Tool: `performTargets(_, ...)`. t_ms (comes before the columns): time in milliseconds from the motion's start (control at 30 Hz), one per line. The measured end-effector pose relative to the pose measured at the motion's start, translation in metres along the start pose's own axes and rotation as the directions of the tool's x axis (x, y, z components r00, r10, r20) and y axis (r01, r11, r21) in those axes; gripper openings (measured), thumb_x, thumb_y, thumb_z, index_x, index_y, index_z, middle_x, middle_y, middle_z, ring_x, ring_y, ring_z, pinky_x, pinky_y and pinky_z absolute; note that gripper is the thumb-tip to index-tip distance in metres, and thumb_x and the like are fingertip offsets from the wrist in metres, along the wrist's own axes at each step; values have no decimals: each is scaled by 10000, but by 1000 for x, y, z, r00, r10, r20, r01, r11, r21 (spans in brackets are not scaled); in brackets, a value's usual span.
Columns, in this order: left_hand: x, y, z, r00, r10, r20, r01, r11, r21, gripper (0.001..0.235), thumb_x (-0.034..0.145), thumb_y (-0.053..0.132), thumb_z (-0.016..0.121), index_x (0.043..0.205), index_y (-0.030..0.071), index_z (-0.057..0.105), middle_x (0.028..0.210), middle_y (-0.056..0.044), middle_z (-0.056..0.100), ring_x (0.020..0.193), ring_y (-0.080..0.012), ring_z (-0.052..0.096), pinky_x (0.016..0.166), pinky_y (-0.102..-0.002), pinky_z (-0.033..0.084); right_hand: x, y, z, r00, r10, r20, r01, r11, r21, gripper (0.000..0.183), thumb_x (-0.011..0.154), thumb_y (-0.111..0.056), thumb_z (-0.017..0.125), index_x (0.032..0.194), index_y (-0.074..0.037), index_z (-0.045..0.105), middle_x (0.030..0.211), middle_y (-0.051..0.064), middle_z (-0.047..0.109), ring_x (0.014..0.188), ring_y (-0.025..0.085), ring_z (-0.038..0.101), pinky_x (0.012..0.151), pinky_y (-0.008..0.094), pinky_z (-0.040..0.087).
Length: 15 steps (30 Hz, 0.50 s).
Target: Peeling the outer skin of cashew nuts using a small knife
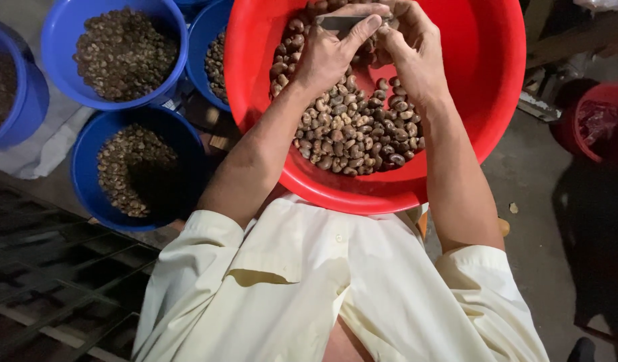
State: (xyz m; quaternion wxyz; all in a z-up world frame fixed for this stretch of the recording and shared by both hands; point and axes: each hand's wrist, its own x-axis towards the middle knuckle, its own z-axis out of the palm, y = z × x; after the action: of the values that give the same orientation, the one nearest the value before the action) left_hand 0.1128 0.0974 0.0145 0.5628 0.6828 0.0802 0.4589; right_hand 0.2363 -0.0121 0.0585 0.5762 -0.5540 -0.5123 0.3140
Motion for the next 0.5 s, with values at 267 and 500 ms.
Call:
performTargets(267,0,-2,-1,1000,17,-7,-17,1000,-4,213,1042,244,656,1155,86,744,1193,-78,748,1174,-220,708,1058,-309,587,1,1,-6,999,-31,32,32,999,-43,218,1043,-6,431,1197,-62,575,991,28,585,770,114,534,685,245,498)
performTargets(500,-1,-13,-1,999,28,-15,-28,1000,10,203,1045,231,652,1154,86,742,1163,-66,756,1129,-189,717,1026,-301,596,1,3,-6,982,-161,99,168,984,-63,149,1167,-87,579,1293,-9,562,987,44,557,832,128,552,750,272,562)
